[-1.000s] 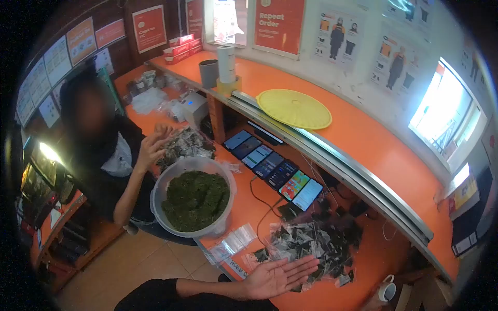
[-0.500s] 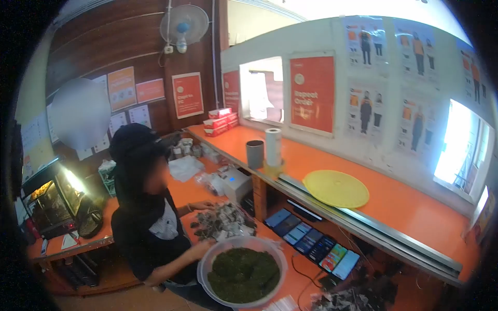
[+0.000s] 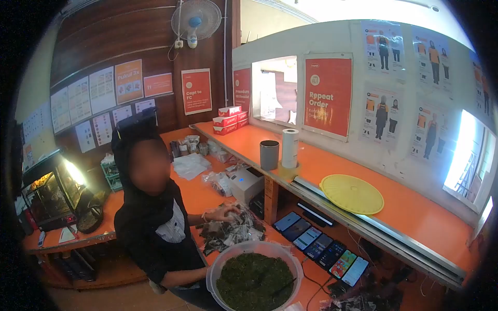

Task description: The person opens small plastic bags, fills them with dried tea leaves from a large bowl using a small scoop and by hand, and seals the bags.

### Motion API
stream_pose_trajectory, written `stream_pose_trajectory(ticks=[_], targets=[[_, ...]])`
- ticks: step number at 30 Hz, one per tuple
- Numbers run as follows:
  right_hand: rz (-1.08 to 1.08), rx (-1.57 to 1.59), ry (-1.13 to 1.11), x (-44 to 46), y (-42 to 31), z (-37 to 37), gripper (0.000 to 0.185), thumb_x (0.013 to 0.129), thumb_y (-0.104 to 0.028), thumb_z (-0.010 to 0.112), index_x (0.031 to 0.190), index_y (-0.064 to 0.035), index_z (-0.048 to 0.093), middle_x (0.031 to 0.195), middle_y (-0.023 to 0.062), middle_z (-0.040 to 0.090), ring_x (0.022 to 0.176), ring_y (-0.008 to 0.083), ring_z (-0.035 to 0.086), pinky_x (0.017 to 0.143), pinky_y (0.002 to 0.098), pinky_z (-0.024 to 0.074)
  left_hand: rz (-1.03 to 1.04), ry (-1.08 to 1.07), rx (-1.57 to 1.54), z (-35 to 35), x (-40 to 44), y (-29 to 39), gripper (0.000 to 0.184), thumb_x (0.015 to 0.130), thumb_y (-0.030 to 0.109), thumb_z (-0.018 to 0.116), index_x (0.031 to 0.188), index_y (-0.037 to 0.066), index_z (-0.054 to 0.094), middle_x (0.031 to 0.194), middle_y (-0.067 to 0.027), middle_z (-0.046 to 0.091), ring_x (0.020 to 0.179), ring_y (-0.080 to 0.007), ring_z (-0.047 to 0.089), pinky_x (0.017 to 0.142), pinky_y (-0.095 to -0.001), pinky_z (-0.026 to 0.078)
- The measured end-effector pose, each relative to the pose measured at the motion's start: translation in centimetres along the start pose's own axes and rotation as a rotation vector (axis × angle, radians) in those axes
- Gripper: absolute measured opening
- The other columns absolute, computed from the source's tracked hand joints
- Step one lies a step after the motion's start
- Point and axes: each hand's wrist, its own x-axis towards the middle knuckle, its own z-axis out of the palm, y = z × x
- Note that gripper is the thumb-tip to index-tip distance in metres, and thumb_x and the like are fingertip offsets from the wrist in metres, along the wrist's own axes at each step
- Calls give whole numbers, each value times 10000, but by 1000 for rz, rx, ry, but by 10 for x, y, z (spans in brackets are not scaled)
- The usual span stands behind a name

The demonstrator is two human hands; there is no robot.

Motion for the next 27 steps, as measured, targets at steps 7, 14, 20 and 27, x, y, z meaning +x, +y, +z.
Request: stream_pose_trajectory(ticks=[7,14,20,27], targets=[[8,-8,14,-2,4,0,372,989,-322,548,1120,15,463,1121,122,438,980,267,414,846,436,357,2,-7,26,1,-2,5,557,1096,315,285,1570,32,212,1631,-119,216,1505,-267,222,1236,-413,225],[-9,-23,66,-7,24,-13,336,991,-300,552,1079,18,485,1072,115,458,938,254,426,815,418,368,27,-78,80,-7,-8,-10,561,1095,322,300,1571,38,214,1632,-114,216,1504,-265,228,1233,-412,231],[-23,-17,100,-8,43,-32,309,992,-280,556,1043,20,503,1031,108,475,903,242,435,789,402,378,157,-61,256,-35,-39,-22,565,1094,327,312,1573,43,216,1632,-111,217,1502,-264,233,1230,-412,236],[-3,-28,127,-12,52,-42,282,994,-257,560,1001,22,525,983,101,495,862,229,446,758,384,389,176,-188,61,-105,-117,10,565,1070,256,292,1551,-19,184,1635,-133,204,1513,-241,199,1253,-380,174]])
